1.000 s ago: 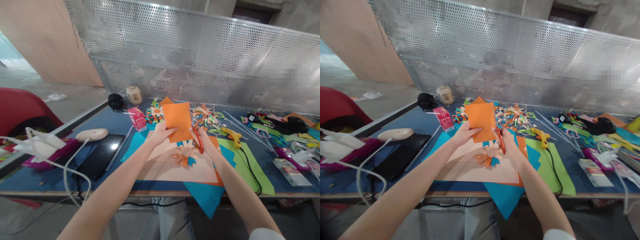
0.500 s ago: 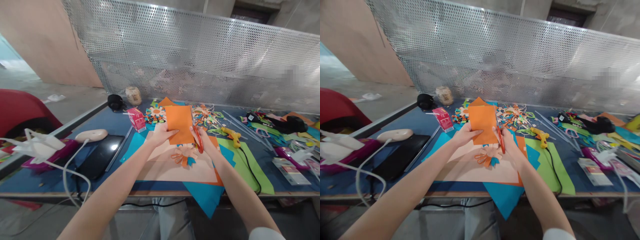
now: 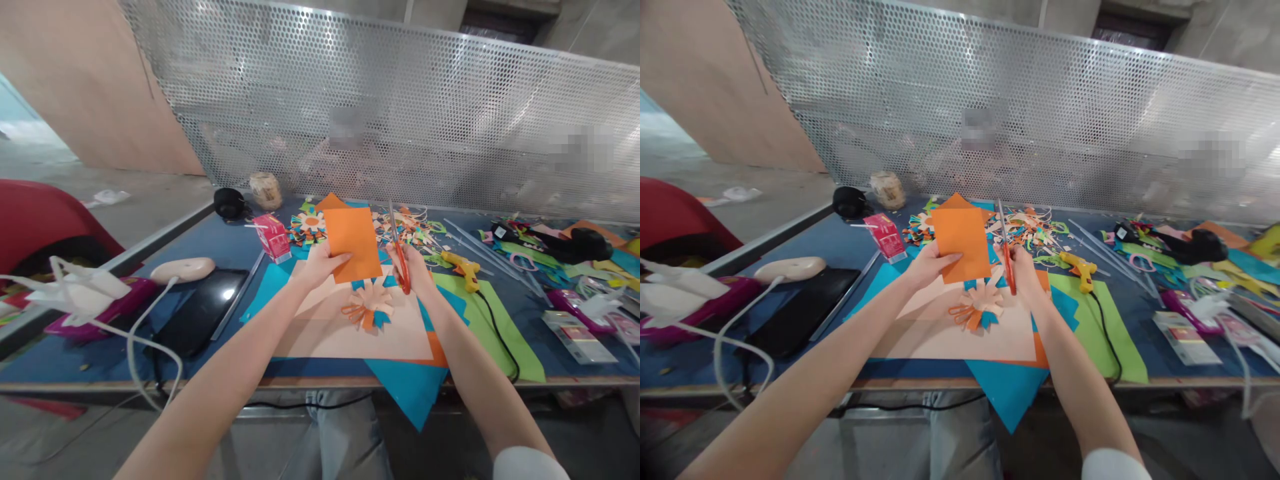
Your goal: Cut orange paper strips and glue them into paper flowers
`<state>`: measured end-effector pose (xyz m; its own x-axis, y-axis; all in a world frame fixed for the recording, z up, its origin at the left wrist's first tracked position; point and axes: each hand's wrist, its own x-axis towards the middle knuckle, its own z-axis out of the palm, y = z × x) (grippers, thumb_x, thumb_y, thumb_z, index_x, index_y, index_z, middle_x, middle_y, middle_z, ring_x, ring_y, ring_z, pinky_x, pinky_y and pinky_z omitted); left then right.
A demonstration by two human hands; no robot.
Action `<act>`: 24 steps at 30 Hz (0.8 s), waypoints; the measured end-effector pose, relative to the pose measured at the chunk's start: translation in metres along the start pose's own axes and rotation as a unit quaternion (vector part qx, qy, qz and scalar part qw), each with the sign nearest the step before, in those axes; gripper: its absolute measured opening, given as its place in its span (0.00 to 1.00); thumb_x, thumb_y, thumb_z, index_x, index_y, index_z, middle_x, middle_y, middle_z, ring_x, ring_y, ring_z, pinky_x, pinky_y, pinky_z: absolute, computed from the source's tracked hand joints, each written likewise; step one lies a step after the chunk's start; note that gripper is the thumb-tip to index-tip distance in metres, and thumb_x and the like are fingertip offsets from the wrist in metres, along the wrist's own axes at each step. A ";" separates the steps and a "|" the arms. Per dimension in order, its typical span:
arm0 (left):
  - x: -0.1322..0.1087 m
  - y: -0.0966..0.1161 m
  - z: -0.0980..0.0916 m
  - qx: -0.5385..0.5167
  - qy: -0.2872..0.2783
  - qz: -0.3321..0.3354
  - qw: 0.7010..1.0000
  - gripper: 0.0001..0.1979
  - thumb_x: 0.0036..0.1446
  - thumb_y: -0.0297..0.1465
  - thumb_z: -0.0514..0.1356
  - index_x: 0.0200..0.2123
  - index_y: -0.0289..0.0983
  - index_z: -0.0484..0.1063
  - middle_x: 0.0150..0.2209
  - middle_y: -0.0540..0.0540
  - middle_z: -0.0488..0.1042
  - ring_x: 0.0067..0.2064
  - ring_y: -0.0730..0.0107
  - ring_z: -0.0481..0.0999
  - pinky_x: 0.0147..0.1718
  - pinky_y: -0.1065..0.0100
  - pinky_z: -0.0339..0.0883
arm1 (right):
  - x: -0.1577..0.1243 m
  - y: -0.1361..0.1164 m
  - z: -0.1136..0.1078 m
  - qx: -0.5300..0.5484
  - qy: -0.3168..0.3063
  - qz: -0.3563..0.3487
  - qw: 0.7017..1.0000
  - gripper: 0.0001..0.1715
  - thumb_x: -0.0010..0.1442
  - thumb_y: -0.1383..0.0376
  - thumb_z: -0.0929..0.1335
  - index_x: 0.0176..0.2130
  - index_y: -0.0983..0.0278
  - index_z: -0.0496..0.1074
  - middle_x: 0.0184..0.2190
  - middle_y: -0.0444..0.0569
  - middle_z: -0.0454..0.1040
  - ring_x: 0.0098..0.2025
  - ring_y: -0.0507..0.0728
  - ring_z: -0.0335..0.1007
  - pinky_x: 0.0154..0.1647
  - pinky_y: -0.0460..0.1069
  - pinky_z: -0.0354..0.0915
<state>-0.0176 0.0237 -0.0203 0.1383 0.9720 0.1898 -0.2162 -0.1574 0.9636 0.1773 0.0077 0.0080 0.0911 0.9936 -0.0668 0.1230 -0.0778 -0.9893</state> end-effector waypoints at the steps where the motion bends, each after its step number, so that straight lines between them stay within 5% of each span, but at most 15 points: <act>1: 0.002 -0.001 -0.002 0.002 0.012 0.009 1.000 0.24 0.36 0.35 0.68 0.40 0.34 0.71 0.43 0.43 0.76 0.45 0.57 0.74 0.46 0.58 0.67 | 0.005 0.002 -0.003 -0.024 0.024 -0.015 0.999 0.24 0.45 0.49 0.69 0.27 0.59 0.54 0.12 0.34 0.56 0.10 0.48 0.53 0.09 0.44 0.52; 7: 0.011 -0.005 -0.011 0.030 0.109 0.061 0.992 0.19 0.40 0.34 0.64 0.37 0.33 0.71 0.41 0.41 0.75 0.44 0.57 0.73 0.48 0.57 0.64 | 0.026 0.014 -0.022 -0.147 0.091 -0.068 0.983 0.21 0.44 0.51 0.69 0.29 0.62 0.61 0.17 0.41 0.66 0.17 0.52 0.63 0.17 0.46 0.58; 12: 0.013 -0.007 -0.013 0.019 0.164 0.069 0.984 0.18 0.41 0.30 0.60 0.40 0.34 0.70 0.45 0.42 0.73 0.47 0.58 0.72 0.48 0.57 0.64 | 0.038 0.026 -0.030 -0.309 0.129 -0.141 0.932 0.16 0.47 0.58 0.68 0.35 0.65 0.65 0.30 0.51 0.74 0.32 0.58 0.70 0.29 0.48 0.62; 16: 0.014 -0.007 -0.015 0.002 0.193 0.075 0.978 0.19 0.42 0.29 0.58 0.42 0.36 0.70 0.44 0.43 0.74 0.47 0.59 0.72 0.46 0.58 0.66 | 0.042 0.033 -0.031 -0.425 0.081 -0.148 0.890 0.21 0.48 0.61 0.68 0.42 0.65 0.64 0.40 0.56 0.74 0.41 0.60 0.70 0.36 0.49 0.63; 24: 0.025 -0.010 -0.032 0.017 0.304 0.092 0.948 0.17 0.43 0.27 0.57 0.41 0.37 0.70 0.42 0.45 0.75 0.46 0.61 0.73 0.46 0.62 0.64 | 0.044 0.031 -0.022 -0.531 0.046 -0.148 0.833 0.21 0.51 0.59 0.67 0.44 0.63 0.63 0.42 0.56 0.73 0.45 0.61 0.69 0.39 0.49 0.62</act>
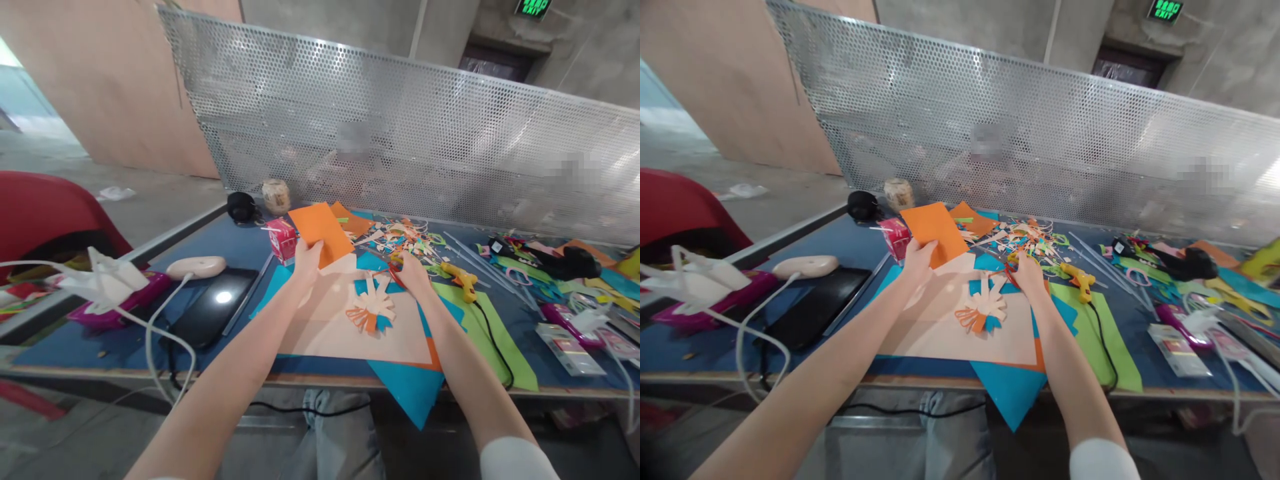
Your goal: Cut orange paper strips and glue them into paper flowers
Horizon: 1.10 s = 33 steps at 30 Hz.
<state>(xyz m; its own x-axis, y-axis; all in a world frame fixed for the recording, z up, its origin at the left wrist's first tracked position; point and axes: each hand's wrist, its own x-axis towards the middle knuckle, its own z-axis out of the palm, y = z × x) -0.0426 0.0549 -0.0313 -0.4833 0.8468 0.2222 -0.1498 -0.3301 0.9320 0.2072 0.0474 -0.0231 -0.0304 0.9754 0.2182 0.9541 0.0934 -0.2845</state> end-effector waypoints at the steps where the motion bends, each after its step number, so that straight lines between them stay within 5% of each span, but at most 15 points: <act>1: 0.001 -0.001 0.000 0.002 -0.005 0.009 1.000 0.17 0.43 0.28 0.58 0.41 0.38 0.69 0.42 0.45 0.75 0.47 0.61 0.72 0.47 0.62 0.64 | 0.000 -0.001 0.001 -0.012 0.001 -0.002 1.000 0.21 0.51 0.59 0.67 0.44 0.63 0.63 0.42 0.56 0.73 0.45 0.61 0.69 0.39 0.50 0.62; 7: 0.002 -0.008 0.000 0.003 -0.024 0.018 1.000 0.17 0.44 0.27 0.59 0.41 0.38 0.69 0.44 0.45 0.74 0.48 0.62 0.72 0.47 0.64 0.64 | 0.009 0.001 0.001 -0.016 0.030 0.030 0.999 0.21 0.54 0.57 0.64 0.46 0.63 0.61 0.38 0.55 0.74 0.42 0.61 0.70 0.37 0.50 0.62; 17: 0.000 -0.009 0.005 -0.064 -0.078 -0.041 0.994 0.17 0.39 0.31 0.65 0.36 0.35 0.71 0.39 0.43 0.76 0.43 0.58 0.74 0.44 0.58 0.66 | 0.088 -0.013 -0.013 0.048 0.114 0.118 0.985 0.22 0.55 0.58 0.62 0.45 0.72 0.63 0.41 0.67 0.71 0.44 0.67 0.69 0.40 0.55 0.62; 21: -0.005 -0.003 0.007 -0.101 -0.087 -0.069 0.989 0.16 0.39 0.35 0.65 0.34 0.36 0.72 0.39 0.43 0.77 0.43 0.58 0.75 0.44 0.58 0.67 | 0.098 -0.017 -0.024 0.097 0.141 0.106 0.979 0.21 0.56 0.59 0.61 0.44 0.73 0.62 0.42 0.68 0.71 0.45 0.66 0.68 0.41 0.55 0.62; 24: -0.009 0.004 0.011 -0.166 -0.099 -0.111 0.975 0.18 0.35 0.37 0.68 0.33 0.36 0.72 0.40 0.44 0.77 0.42 0.58 0.75 0.44 0.58 0.67 | 0.085 -0.018 -0.035 0.141 0.140 0.081 0.977 0.16 0.55 0.60 0.63 0.41 0.69 0.63 0.41 0.61 0.72 0.44 0.62 0.69 0.41 0.53 0.62; 27: -0.012 0.010 0.015 -0.211 -0.114 -0.133 0.962 0.21 0.30 0.36 0.70 0.32 0.36 0.72 0.39 0.45 0.77 0.43 0.59 0.75 0.44 0.59 0.67 | 0.053 -0.021 -0.040 0.209 0.089 0.052 0.972 0.17 0.49 0.55 0.67 0.34 0.64 0.63 0.29 0.49 0.74 0.28 0.55 0.70 0.29 0.49 0.64; 30: -0.018 0.015 0.018 -0.239 -0.142 -0.149 0.949 0.24 0.29 0.35 0.71 0.33 0.36 0.71 0.41 0.45 0.77 0.43 0.59 0.75 0.44 0.59 0.68 | 0.010 -0.028 -0.036 0.466 -0.026 0.023 0.884 0.25 0.38 0.55 0.74 0.29 0.62 0.60 0.23 0.44 0.71 0.20 0.52 0.65 0.18 0.47 0.60; 33: -0.027 0.019 0.020 -0.252 -0.179 -0.162 0.937 0.24 0.30 0.32 0.71 0.35 0.35 0.71 0.42 0.43 0.76 0.42 0.60 0.76 0.43 0.59 0.69 | -0.025 -0.034 -0.027 0.506 -0.047 0.019 0.861 0.23 0.41 0.53 0.72 0.29 0.62 0.60 0.30 0.46 0.72 0.23 0.51 0.67 0.20 0.47 0.63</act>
<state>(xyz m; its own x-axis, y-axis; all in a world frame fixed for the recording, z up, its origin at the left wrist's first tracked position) -0.0147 0.0339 -0.0133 -0.0357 0.9926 0.1164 -0.6708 -0.1102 0.7334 0.1833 0.0143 0.0064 -0.0743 0.9889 0.1285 0.2087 0.1414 -0.9677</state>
